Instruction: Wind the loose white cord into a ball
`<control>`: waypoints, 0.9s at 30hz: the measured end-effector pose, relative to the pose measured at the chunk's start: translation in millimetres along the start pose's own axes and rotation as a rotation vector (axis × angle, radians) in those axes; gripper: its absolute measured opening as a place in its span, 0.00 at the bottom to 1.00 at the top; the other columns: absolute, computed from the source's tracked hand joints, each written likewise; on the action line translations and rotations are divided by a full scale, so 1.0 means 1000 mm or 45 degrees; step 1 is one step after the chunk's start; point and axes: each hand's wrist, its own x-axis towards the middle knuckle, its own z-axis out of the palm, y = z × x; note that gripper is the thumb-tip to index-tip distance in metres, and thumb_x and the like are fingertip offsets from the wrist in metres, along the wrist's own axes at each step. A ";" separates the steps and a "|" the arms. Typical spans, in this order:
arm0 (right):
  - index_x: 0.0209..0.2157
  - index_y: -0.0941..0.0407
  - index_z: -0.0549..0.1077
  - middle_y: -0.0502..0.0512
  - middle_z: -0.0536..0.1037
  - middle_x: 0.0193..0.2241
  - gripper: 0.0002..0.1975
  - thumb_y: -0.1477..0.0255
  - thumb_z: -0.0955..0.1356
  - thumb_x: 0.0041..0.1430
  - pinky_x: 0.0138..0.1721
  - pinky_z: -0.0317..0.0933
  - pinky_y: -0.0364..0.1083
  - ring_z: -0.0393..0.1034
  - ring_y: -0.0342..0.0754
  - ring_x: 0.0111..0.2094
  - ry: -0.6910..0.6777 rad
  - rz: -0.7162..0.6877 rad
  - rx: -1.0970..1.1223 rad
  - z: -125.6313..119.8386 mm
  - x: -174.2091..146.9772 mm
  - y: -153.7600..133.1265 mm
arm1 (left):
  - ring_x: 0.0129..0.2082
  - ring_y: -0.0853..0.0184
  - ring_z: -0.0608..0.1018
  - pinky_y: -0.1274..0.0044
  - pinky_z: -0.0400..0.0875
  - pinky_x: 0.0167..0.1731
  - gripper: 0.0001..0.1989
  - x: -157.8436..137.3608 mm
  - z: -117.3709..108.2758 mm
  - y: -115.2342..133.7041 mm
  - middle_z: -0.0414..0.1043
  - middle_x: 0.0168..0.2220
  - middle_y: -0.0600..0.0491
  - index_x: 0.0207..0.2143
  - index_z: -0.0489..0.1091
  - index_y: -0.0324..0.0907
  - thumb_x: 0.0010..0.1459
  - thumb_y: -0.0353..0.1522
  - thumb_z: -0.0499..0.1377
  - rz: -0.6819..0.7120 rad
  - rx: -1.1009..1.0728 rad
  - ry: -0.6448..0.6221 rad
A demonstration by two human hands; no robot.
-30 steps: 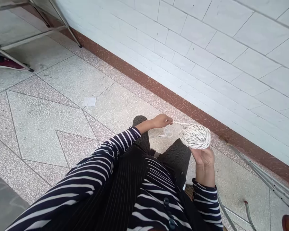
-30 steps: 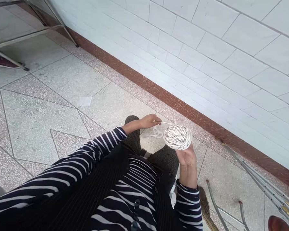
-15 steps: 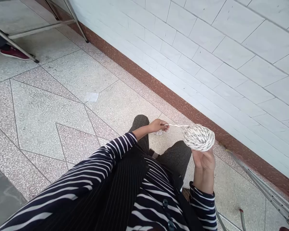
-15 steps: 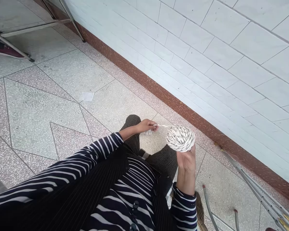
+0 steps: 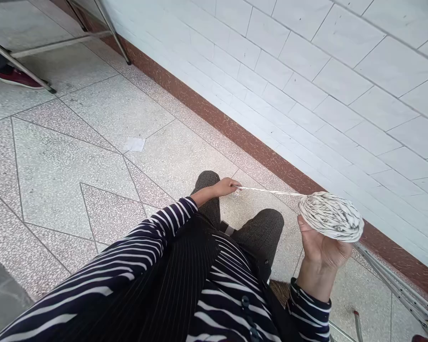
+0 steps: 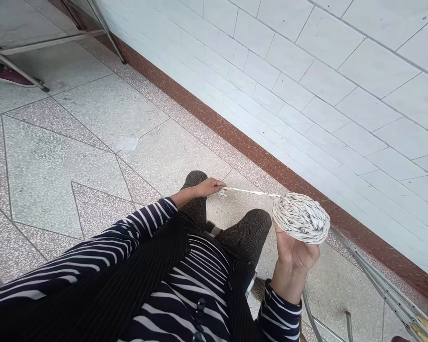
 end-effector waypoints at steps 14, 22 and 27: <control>0.53 0.45 0.74 0.45 0.67 0.64 0.25 0.69 0.68 0.52 0.53 0.71 0.53 0.61 0.53 0.65 -0.010 -0.282 -0.033 -0.013 -0.001 -0.027 | 0.31 0.69 0.79 0.76 0.74 0.36 0.10 -0.004 -0.014 -0.018 0.79 0.29 0.48 0.31 0.76 0.34 0.50 0.19 0.55 -0.292 -0.767 0.476; 0.43 0.43 0.77 0.45 0.69 0.63 0.15 0.65 0.70 0.51 0.57 0.68 0.66 0.56 0.60 0.69 0.109 -0.421 -0.183 0.004 -0.004 -0.054 | 0.37 0.67 0.80 0.77 0.74 0.43 0.12 0.012 -0.051 -0.022 0.81 0.37 0.49 0.38 0.78 0.37 0.55 0.24 0.56 -0.244 -0.385 0.668; 0.52 0.46 0.75 0.54 0.72 0.60 0.28 0.66 0.74 0.45 0.65 0.58 0.66 0.61 0.61 0.66 -0.104 -0.177 -0.151 0.025 0.001 -0.039 | 0.56 0.63 0.76 0.70 0.66 0.61 0.17 0.049 -0.042 0.026 0.77 0.54 0.48 0.48 0.77 0.40 0.60 0.25 0.54 0.083 -0.146 0.617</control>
